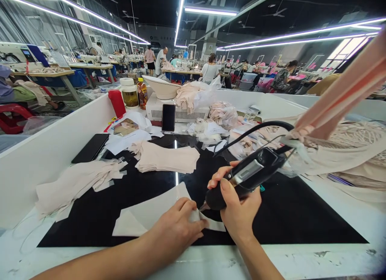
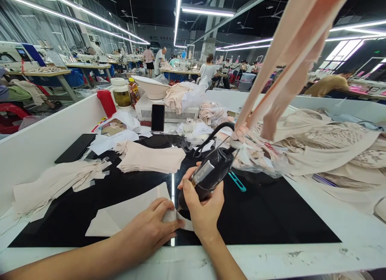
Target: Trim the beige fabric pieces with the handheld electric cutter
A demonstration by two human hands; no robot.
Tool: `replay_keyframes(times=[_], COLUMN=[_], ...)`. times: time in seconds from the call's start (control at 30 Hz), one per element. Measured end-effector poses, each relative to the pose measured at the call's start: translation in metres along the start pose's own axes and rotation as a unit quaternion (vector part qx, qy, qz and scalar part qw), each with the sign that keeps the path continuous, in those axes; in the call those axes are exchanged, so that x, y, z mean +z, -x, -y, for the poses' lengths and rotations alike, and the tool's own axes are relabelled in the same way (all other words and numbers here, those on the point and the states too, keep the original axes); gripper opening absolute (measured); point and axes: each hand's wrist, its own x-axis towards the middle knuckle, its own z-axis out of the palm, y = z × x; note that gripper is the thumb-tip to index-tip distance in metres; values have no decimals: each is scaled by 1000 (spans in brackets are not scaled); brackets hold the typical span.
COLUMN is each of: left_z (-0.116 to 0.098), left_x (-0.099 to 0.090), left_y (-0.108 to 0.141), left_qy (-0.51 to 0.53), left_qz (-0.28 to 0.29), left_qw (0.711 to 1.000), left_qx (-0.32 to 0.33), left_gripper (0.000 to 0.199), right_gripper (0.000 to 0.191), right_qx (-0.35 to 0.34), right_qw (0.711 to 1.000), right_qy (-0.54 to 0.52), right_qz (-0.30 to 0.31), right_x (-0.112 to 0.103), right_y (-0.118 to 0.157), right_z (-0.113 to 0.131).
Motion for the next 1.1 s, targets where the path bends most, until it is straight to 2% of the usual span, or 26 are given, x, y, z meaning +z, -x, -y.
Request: replay_keyframes(times=[0.23, 0.43, 0.57, 0.87, 0.93, 1.0, 1.07, 1.1], left_z=[4, 9, 20, 43, 44, 43, 43, 43], left_x=[-2, -12, -18, -22, -24, -29, -34, -37], left_y=[0, 0, -2, -28, -31, -33, -35, -36], left_qy=[7, 41, 57, 52, 62, 62, 74, 91], left_qz=[25, 71, 65, 105, 117, 127, 127, 119], left_qw=[1000, 996, 995, 993, 991, 989, 986, 982], left_qx=[-11, -34, -57, -7, -11, -36, -84, -111], left_gripper=[25, 28, 30, 18, 22, 24, 22, 20], right_gripper=[34, 35, 36, 41, 51, 59, 50, 38], right_qx=[-8, -11, -16, -17, -47, -113, -177, -183], right_qw=[1000, 999, 997, 981, 974, 963, 946, 942], right_qy=[-5, 44, 71, 188, 212, 212, 197, 199], right_qz=[6, -6, -16, -36, -66, -126, -189, -198], right_x=[-4, -19, -30, -38, -45, -54, -63, -67], right_y=[-4, -4, -3, -10, -10, -4, 8, 16], right_z=[2, 16, 22, 32, 32, 28, 19, 12])
